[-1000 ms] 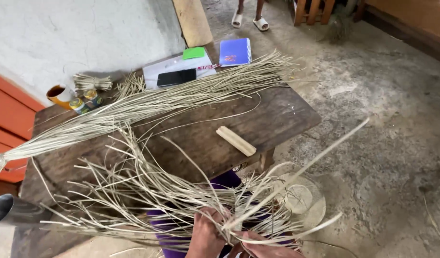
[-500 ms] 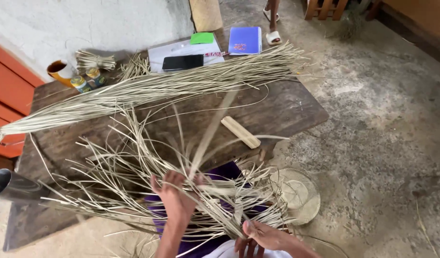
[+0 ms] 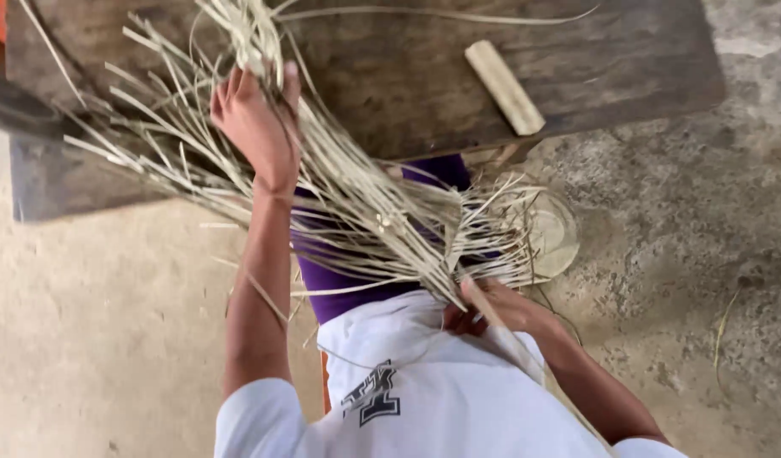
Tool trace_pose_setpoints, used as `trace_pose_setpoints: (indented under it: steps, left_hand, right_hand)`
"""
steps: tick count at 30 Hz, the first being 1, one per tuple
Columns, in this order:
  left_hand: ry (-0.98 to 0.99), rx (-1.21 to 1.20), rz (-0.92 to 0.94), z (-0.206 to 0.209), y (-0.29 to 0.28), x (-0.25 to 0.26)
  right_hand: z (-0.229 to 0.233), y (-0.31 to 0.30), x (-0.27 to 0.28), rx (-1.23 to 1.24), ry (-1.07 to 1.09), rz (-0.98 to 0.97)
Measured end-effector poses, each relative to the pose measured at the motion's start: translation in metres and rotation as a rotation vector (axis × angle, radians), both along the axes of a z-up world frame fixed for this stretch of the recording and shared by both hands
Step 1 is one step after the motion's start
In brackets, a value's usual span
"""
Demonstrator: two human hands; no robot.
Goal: Weaving thin strips of plant material to create a handcrafted item
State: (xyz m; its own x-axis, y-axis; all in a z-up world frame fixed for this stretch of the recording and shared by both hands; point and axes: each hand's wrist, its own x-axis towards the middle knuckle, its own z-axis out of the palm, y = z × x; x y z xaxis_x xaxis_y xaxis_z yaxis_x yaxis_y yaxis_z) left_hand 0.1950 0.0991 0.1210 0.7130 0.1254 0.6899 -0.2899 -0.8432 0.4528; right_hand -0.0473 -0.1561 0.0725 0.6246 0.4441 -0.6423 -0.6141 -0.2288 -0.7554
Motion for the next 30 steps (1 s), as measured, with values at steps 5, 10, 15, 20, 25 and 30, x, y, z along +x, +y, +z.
trace_pose_setpoints:
  steps: [5, 10, 15, 20, 25, 30]
  left_hand:
    - [0.016, -0.008, 0.149, -0.037, 0.02, 0.032]
    - [0.003, -0.022, 0.131, -0.02, 0.011, 0.018]
    - [-0.013, -0.071, 0.088, -0.026, 0.003, 0.015]
    - [0.144, -0.446, -0.027, -0.017, 0.015, 0.011]
    - [-0.084, -0.194, -0.033, -0.033, 0.033, 0.022]
    - [-0.158, -0.177, -0.048, -0.034, 0.037, 0.023]
  right_hand:
    - [-0.001, 0.001, 0.0, -0.093, -0.113, 0.098]
    - [-0.038, -0.003, -0.014, -0.548, -0.185, 0.075]
    - [-0.004, 0.03, -0.004, -0.663, -0.189, 0.025]
    - [-0.014, 0.03, -0.018, -0.763, -0.499, -0.109]
    - [0.008, 0.019, -0.035, -0.686, -0.31, -0.205]
    - [-0.024, -0.023, -0.07, -0.66, -0.418, -0.266]
